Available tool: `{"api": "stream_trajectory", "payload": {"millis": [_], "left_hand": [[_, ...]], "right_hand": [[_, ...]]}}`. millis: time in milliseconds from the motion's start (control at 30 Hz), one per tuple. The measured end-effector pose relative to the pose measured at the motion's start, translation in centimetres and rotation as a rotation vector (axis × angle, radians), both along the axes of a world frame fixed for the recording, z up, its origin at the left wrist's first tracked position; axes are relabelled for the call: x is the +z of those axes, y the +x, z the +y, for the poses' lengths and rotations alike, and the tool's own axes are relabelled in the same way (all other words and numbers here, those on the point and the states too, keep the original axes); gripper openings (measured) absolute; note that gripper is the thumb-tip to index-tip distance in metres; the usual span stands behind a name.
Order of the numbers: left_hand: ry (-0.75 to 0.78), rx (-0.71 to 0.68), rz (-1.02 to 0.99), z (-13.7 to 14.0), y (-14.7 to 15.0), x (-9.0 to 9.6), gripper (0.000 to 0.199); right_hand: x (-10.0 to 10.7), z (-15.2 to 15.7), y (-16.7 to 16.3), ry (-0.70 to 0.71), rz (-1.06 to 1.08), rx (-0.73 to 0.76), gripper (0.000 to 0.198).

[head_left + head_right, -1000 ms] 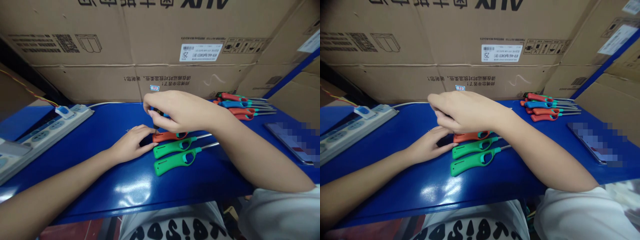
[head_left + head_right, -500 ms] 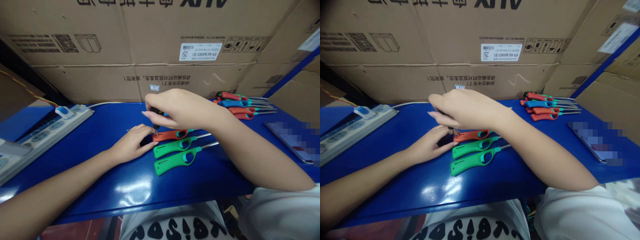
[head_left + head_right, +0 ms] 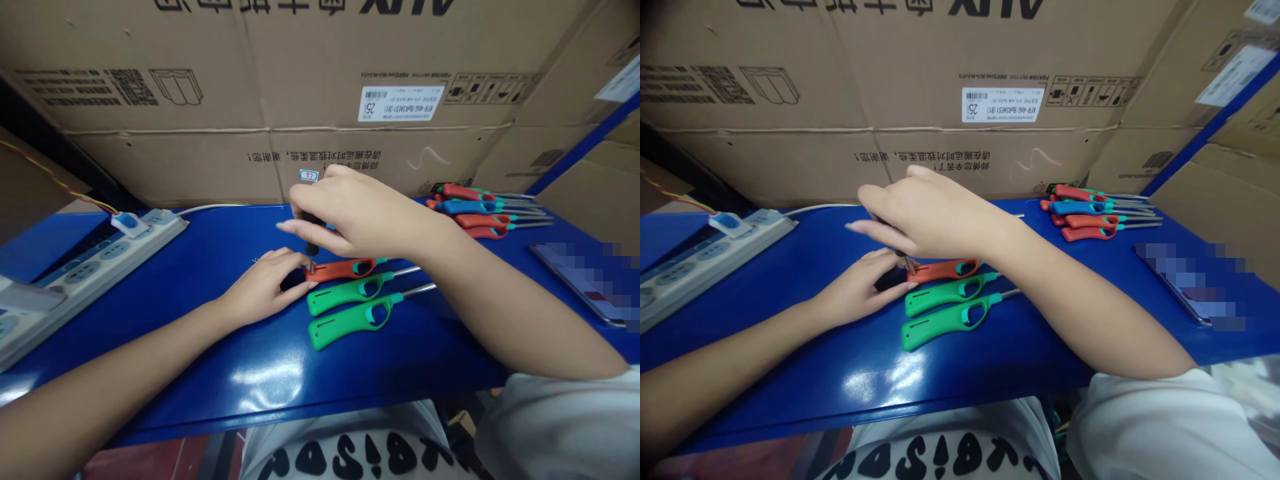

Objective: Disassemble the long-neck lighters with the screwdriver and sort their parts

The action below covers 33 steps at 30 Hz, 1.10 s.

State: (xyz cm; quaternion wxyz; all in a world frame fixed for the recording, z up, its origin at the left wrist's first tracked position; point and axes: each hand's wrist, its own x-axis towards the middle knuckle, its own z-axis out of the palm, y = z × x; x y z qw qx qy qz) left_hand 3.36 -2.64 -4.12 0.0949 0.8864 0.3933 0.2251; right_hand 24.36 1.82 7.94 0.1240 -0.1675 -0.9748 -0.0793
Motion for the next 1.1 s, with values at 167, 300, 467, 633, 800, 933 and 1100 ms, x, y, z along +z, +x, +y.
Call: {"api": "stream_trajectory", "payload": {"millis": [167, 300, 467, 633, 800, 933, 1100], "left_hand": [[0.004, -0.008, -0.017, 0.02, 0.14, 0.07, 0.02], [-0.013, -0.01, -0.034, 0.08, 0.18, 0.07, 0.02], [0.008, -0.015, -0.066, 0.13, 0.14, -0.08, 0.019], [-0.008, 0.01, -0.101, 0.14, 0.29, -0.07, 0.018], [-0.033, 0.037, -0.116, 0.08, 0.37, 0.02, 0.018], [-0.052, 0.045, -0.137, 0.08, 0.4, 0.03, 0.019], [-0.062, 0.05, -0.165, 0.14, 0.46, -0.07, 0.019]], "right_hand": [[0.09, -0.11, 0.1, -0.015, -0.018, -0.022, 0.034], [0.16, -0.15, 0.12, -0.019, -0.021, 0.001, 0.036], [0.25, -0.25, 0.14, -0.06, -0.011, -0.01, 0.036], [0.29, -0.13, 0.34, -0.096, 0.015, 0.0, 0.03], [0.4, -0.15, 0.36, -0.079, 0.034, -0.003, 0.033], [0.59, -0.34, 0.25, -0.076, 0.03, 0.004, 0.03], [0.51, -0.39, 0.28, -0.054, 0.026, 0.025, 0.032]]}}
